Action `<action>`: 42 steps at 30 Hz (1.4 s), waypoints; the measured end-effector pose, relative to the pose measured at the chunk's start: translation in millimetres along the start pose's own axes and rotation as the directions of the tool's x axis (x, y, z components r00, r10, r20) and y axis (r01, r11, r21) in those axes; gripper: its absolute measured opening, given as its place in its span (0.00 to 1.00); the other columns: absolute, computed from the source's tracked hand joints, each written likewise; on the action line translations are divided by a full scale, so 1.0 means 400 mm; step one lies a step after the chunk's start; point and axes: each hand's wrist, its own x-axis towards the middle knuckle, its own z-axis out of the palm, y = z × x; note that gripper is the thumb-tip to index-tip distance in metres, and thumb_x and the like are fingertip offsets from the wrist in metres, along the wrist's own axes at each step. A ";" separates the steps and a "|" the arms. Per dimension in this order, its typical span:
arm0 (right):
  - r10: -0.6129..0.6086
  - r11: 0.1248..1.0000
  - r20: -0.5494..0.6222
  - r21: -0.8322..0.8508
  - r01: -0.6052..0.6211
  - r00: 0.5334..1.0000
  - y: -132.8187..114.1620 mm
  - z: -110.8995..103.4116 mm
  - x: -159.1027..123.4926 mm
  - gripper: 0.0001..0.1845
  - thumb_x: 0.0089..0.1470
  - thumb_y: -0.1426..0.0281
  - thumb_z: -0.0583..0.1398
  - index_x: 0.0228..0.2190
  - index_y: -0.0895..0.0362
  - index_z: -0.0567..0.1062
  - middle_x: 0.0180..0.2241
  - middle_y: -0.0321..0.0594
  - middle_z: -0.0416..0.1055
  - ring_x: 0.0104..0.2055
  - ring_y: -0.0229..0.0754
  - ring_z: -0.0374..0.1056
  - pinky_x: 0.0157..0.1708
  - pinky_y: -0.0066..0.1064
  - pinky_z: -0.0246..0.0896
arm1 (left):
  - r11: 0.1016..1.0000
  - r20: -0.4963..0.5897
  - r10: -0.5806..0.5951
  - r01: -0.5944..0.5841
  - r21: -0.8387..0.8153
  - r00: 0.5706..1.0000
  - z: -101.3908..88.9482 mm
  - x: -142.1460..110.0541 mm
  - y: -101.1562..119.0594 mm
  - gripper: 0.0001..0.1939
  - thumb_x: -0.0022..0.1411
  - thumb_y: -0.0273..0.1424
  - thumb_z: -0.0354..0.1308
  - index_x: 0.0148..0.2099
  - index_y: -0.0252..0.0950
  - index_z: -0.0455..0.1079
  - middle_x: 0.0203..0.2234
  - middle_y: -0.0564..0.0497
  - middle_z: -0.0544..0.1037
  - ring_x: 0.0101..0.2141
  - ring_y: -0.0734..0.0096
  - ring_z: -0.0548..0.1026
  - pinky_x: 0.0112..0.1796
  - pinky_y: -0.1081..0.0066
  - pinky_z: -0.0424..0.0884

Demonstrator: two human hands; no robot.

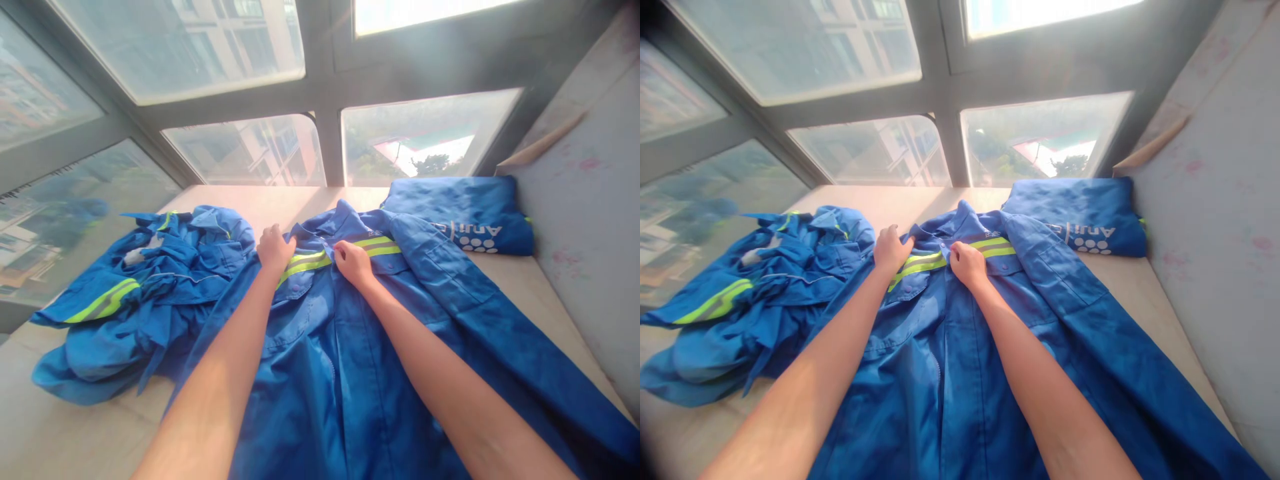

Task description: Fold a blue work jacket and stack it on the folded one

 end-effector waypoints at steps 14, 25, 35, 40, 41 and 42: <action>-0.115 0.983 0.117 -0.133 0.130 0.986 -0.101 -0.071 -0.063 0.20 0.63 0.61 0.60 0.53 0.57 0.70 0.53 0.45 0.69 0.50 0.46 0.70 0.48 0.44 0.70 | 0.902 0.245 0.386 -0.420 0.103 0.889 -0.098 -0.625 -0.109 0.25 0.69 0.33 0.46 0.66 0.47 0.64 0.67 0.50 0.62 0.67 0.52 0.55 0.65 0.49 0.52; -0.103 0.983 0.004 -0.154 0.103 0.995 -0.138 -0.120 -0.508 0.20 0.61 0.70 0.52 0.52 0.53 0.73 0.52 0.48 0.71 0.55 0.52 0.65 0.56 0.45 0.62 | 0.913 0.206 0.387 -0.405 0.052 0.899 -0.082 -0.577 -0.123 0.22 0.69 0.33 0.49 0.64 0.48 0.66 0.64 0.50 0.66 0.65 0.55 0.60 0.64 0.50 0.56; 0.063 0.910 0.195 -0.415 0.024 0.979 -0.251 -0.132 -0.614 0.19 0.53 0.73 0.56 0.46 0.55 0.77 0.40 0.52 0.77 0.44 0.56 0.72 0.39 0.40 0.65 | 0.949 0.279 0.314 -0.301 -0.090 0.908 -0.171 -0.652 0.033 0.18 0.68 0.26 0.45 0.53 0.39 0.72 0.50 0.44 0.77 0.52 0.64 0.73 0.54 0.66 0.67; 0.184 0.972 0.044 -0.156 -0.175 0.982 -0.214 -0.154 -0.610 0.23 0.53 0.74 0.52 0.48 0.52 0.77 0.34 0.44 0.78 0.37 0.49 0.75 0.36 0.35 0.65 | 0.986 0.382 0.144 -0.163 0.018 0.913 -0.165 -0.647 0.109 0.14 0.66 0.30 0.51 0.50 0.32 0.72 0.45 0.36 0.77 0.48 0.52 0.76 0.47 0.60 0.72; 0.205 0.978 -0.007 -0.041 -0.205 0.979 -0.201 -0.160 -0.612 0.23 0.53 0.72 0.52 0.48 0.52 0.76 0.31 0.42 0.77 0.34 0.48 0.75 0.35 0.35 0.65 | 0.991 0.387 0.099 -0.126 0.044 0.917 -0.158 -0.638 0.116 0.16 0.65 0.31 0.54 0.51 0.30 0.71 0.46 0.33 0.77 0.48 0.48 0.77 0.45 0.59 0.72; 0.227 0.972 -0.054 0.079 -0.222 0.972 -0.186 -0.165 -0.615 0.23 0.54 0.70 0.51 0.48 0.53 0.76 0.28 0.40 0.76 0.32 0.47 0.74 0.34 0.34 0.66 | 0.994 0.391 0.057 -0.090 0.067 0.918 -0.151 -0.628 0.121 0.18 0.64 0.32 0.55 0.52 0.27 0.70 0.46 0.30 0.77 0.48 0.46 0.77 0.44 0.57 0.73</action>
